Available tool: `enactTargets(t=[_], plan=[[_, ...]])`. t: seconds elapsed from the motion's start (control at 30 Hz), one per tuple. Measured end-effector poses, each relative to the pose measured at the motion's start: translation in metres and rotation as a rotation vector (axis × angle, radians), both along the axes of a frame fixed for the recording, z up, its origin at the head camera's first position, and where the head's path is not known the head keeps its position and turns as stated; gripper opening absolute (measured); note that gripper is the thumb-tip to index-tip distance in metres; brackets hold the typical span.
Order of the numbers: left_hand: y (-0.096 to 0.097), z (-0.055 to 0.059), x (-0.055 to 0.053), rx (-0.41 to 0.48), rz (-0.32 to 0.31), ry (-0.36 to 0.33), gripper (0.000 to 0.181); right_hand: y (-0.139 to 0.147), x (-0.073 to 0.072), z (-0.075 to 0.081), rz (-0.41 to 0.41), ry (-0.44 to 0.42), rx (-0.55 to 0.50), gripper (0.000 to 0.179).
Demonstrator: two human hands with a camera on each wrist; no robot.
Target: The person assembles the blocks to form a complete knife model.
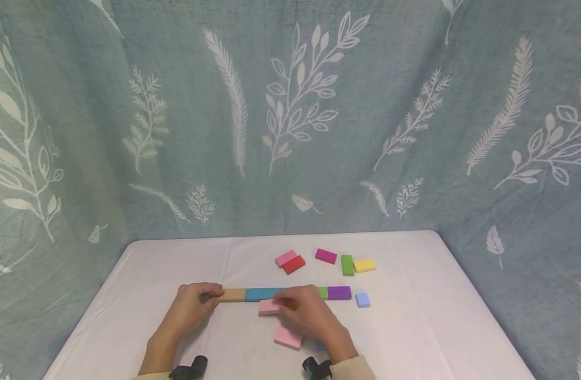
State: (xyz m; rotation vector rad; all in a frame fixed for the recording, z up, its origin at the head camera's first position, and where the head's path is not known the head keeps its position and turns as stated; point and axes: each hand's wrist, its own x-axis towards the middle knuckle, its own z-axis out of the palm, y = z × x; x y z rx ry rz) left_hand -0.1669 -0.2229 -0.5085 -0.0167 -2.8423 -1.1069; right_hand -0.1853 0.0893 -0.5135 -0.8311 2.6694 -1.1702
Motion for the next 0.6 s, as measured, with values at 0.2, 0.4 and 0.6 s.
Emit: enactTargets(t=[0.2, 0.4, 0.6], plan=[[0.0008, -0.002, -0.0002, -0.001, 0.012, -0.002, 0.023, -0.0072, 0.0022, 0.0032, -0.02, 0.005, 0.082, 0.028], [0.0008, -0.0018, -0.0005, 0.0, 0.011, -0.01, 0.023, -0.0085, 0.0042, 0.001, -0.041, 0.05, 0.119, 0.028], [0.0008, -0.0013, -0.0019, 0.005, 0.009, -0.011, 0.023, -0.0099, 0.0035, -0.0026, -0.02, 0.062, 0.08, 0.026]])
